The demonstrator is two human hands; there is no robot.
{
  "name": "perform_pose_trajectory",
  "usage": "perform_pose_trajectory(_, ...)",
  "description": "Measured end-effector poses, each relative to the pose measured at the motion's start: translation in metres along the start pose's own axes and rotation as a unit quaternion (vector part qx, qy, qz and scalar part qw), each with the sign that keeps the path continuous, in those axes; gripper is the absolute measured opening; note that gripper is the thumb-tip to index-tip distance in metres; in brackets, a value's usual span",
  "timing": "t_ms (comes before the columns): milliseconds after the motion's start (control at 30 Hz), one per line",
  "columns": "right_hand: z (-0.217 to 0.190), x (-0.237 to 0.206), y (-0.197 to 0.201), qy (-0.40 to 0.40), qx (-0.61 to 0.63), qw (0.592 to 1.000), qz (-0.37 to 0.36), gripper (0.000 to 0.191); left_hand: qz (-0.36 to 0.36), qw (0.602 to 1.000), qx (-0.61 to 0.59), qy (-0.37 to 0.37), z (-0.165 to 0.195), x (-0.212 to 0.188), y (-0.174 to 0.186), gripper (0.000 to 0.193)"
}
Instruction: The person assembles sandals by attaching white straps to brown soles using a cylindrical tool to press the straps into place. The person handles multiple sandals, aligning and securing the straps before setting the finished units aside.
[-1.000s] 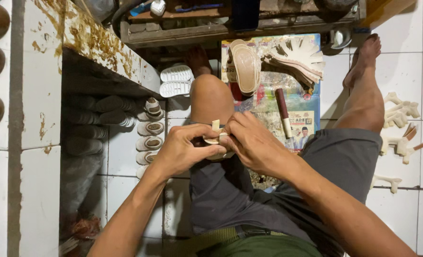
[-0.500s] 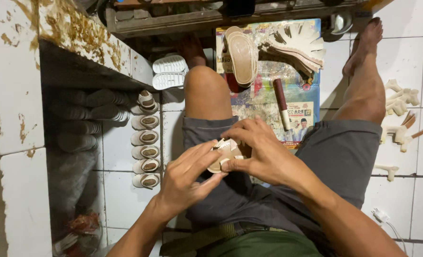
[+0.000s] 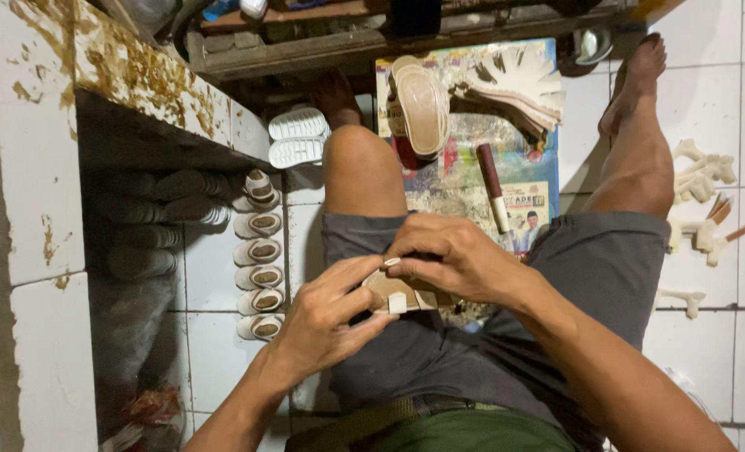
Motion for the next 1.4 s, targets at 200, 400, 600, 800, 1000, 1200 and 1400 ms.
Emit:
perform_pose_trajectory(200,0.03,-0.005,0.03,-0.155,0.355,0.922,-0.024,0.061,0.102,0.934,-0.282,0.192,-0.035,-0.026,-0.026,0.025)
perform_pose_trajectory(400,0.056,-0.009,0.034,-0.178,0.382,0.9,0.11,0.049,0.284,0.534,-0.712,0.356,-0.013,-0.034,-0.113,0.023)
perform_pose_trajectory(600,0.101,0.014,0.02,-0.377,0.434,0.817,0.048,0.034,0.219,0.464,-0.807,0.293,0.047,0.001,-0.092,0.054)
perform_pose_trajectory(800,0.107,0.019,0.013,-0.391,0.518,0.761,0.021,0.031,0.214,0.421,-0.851,0.23,0.062,0.032,-0.081,0.049)
perform_pose_trajectory(1000,0.101,0.005,0.03,-0.406,0.407,0.817,0.054,0.036,0.207,0.423,-0.833,0.291,0.057,0.023,-0.093,0.056)
perform_pose_trajectory(1200,0.043,-0.003,0.062,-0.367,0.196,0.903,0.109,0.036,0.204,0.425,-0.789,0.394,0.044,0.0,-0.12,0.057)
perform_pose_trajectory(1400,-0.026,-0.009,0.074,-0.255,-0.081,0.953,0.143,0.045,0.153,0.434,-0.84,0.286,0.035,-0.002,-0.129,0.048)
Point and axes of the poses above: each hand's wrist, its own x-axis towards the middle knuckle, its own y-axis out of the back of the hand, z = x × y, the point moved 6 cm from there along x, towards the middle knuckle, and after that the axes turned 5 degrees about x, right-handed, at the moved point
